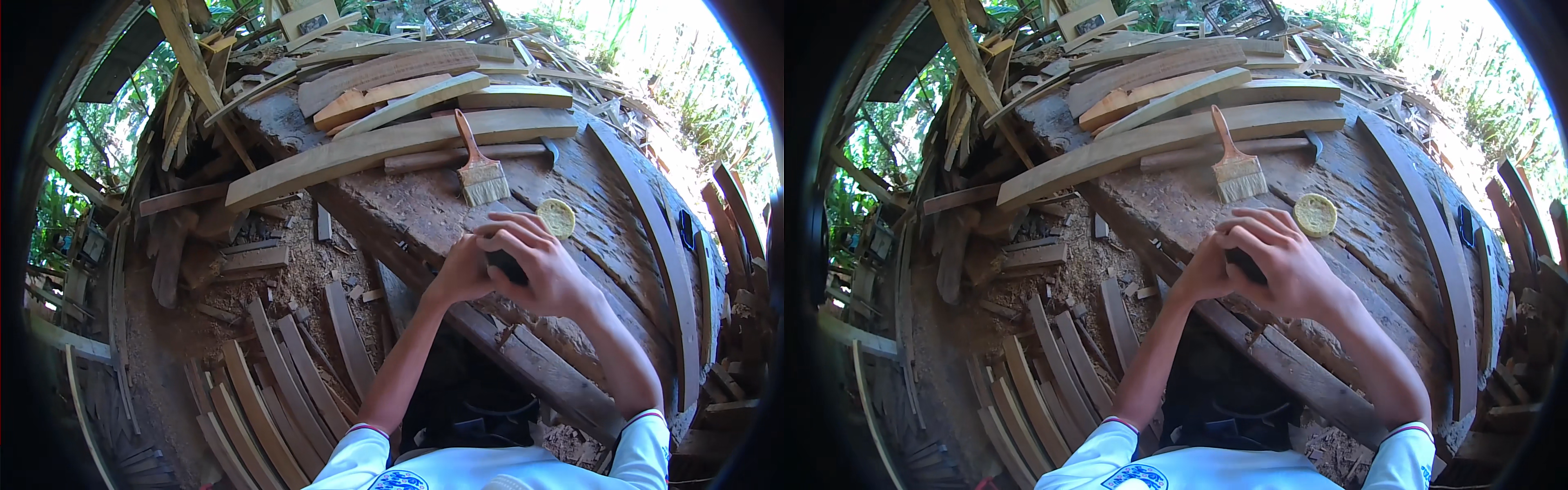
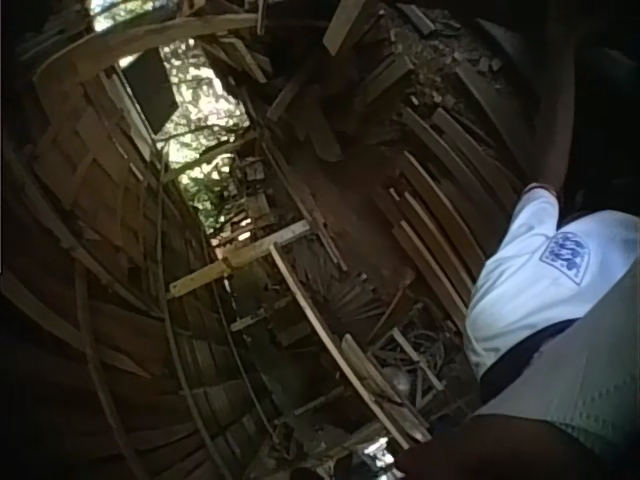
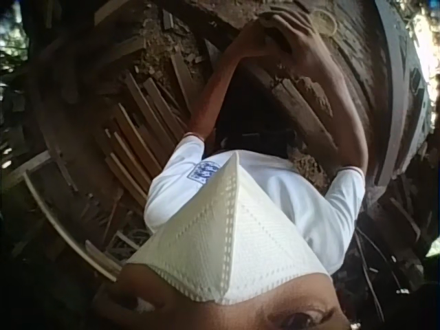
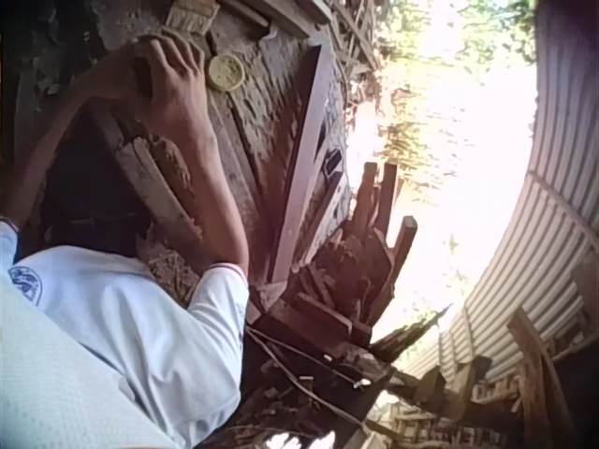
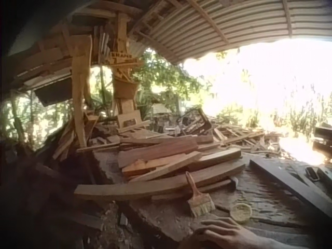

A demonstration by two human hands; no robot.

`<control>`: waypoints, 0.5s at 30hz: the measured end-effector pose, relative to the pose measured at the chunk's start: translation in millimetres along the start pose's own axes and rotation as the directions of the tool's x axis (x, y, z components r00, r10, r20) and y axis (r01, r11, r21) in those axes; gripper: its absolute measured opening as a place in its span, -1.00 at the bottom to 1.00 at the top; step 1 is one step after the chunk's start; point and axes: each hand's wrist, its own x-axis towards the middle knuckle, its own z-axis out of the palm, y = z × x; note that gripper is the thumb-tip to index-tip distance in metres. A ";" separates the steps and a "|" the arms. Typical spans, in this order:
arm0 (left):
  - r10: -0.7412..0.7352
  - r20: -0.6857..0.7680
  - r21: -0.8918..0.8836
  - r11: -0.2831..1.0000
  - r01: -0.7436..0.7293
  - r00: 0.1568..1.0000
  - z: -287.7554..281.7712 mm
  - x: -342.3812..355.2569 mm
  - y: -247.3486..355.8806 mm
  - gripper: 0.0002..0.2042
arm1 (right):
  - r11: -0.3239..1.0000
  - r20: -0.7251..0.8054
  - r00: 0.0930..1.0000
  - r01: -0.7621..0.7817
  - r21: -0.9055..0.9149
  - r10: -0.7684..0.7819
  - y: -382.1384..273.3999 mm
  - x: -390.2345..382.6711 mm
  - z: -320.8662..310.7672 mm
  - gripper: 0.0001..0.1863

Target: The person smooths a small rectangular wooden block using a sanding sponge, then uses a sanding disc to further refine the surface. Finally, they brush the block with a paintbrush to remove dust. The work is performed on a cluttered wooden workbench in an outdoor setting.

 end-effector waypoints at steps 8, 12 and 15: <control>-0.052 0.027 0.002 0.999 0.052 0.998 -0.8 -2.4 -7.9 -0.53 | 0.996 0.044 0.998 -0.050 0.072 0.047 -10.5 -4.8 -0.6 -0.68; -0.339 0.230 -0.132 0.918 0.374 0.912 -8.1 7.1 14.2 -0.50 | 0.912 0.011 0.918 -0.396 0.109 0.397 69.7 -36.0 -21.6 -0.61; -0.262 0.209 -0.220 0.926 0.306 0.942 -11.8 8.7 20.7 -0.55 | 0.830 -0.181 0.814 -0.558 0.025 0.552 102.7 -60.7 -52.8 -0.72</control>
